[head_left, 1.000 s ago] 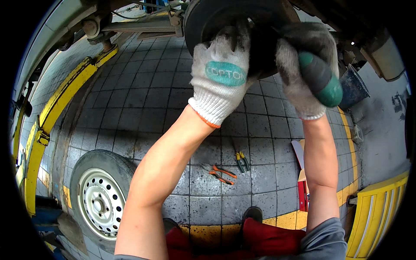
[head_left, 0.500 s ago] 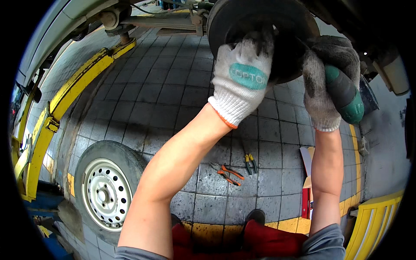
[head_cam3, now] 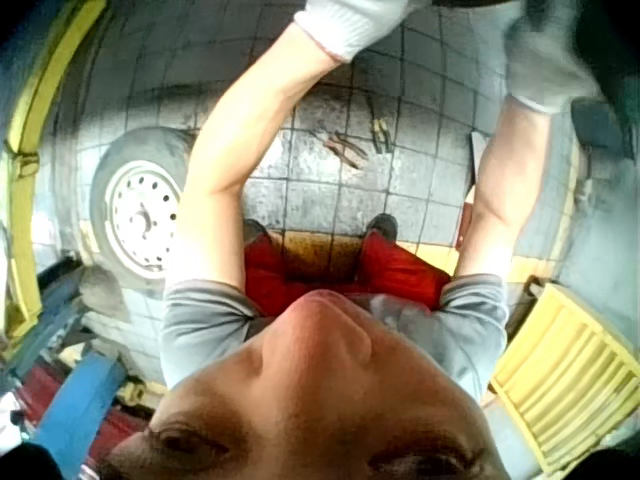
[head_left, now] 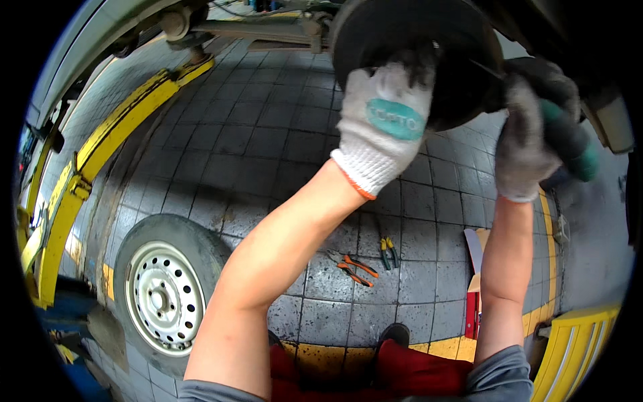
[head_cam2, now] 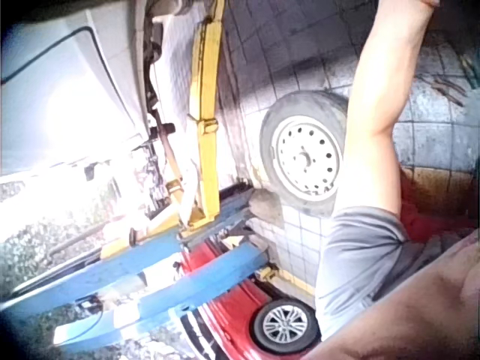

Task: The person installs a brake disc onto a vehicle hub and secures it using a screwdriver to tighten the bolts. The person repeatedly adjusts the disc and tightens the fasteners to ensure it is properly mounted.

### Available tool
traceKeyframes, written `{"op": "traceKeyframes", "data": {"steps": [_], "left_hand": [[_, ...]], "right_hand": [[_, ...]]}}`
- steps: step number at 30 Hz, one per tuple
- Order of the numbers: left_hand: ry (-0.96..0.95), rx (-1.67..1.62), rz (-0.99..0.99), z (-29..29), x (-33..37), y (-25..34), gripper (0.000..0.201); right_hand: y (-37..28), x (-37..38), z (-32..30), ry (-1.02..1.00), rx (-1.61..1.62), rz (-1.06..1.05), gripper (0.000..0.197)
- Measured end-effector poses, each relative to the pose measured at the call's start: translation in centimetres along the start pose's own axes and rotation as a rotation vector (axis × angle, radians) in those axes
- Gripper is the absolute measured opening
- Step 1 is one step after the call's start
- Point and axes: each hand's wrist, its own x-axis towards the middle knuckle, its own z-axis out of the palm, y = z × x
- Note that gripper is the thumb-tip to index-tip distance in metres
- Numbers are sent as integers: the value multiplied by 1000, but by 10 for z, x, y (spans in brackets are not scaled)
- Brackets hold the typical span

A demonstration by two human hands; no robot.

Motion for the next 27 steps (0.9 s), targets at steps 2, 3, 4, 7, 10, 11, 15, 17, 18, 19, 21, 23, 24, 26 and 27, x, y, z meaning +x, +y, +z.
{"op": "traceKeyframes", "data": {"steps": [2, 3, 4, 7, 10, 11, 15, 17, 18, 19, 21, 23, 24, 26, 27], "left_hand": [[-57, -20, -42, 0, -2, 2, 57], [5, -55, -29, 0, -3, 2, 60], [15, -43, -19, 0, -3, 2, 62], [-18, -52, -5, 0, -5, 0, 74], [-49, -69, 23, 1, -5, -3, 77], [-32, -56, 17, 2, -5, -2, 77], [-10, -17, -9, 3, -6, 0, 79], [-46, -14, -20, 2, -6, 1, 79], [-73, -15, -24, 1, -6, 1, 79], [-98, -10, -33, 1, -5, 1, 79], [-58, -38, -16, 0, -4, 0, 79], [-9, -52, 20, 1, -4, -1, 80], [-18, -50, 5, 2, -3, -1, 81], [-39, -53, -12, 3, -5, -1, 84], [-44, -49, -2, 3, -5, -1, 90]], "right_hand": [[-3, -4, 0, -82, 38, -74, 35], [-6, -8, 3, -127, 118, -44, 37], [-9, -10, 6, -145, 219, -4, 40], [-17, -13, 17, -53, 760, 339, 40], [-12, -1, 22, 29, 535, 154, 31], [-6, 8, 19, -3, 301, -51, 29], [0, 21, 9, -21, -73, -200, 27], [-4, 17, 7, -28, -205, -196, 27], [-6, 15, 7, -17, -179, -224, 27], [-10, 12, 6, -38, -44, -120, 28], [-12, 7, 10, -13, 240, 20, 31], [-11, 4, 14, -16, 271, 6, 31], [-9, 3, 15, -16, 274, -82, 31], [-5, 4, 17, -36, 118, -150, 30], [-4, 5, 18, -34, 118, -94, 32]]}}
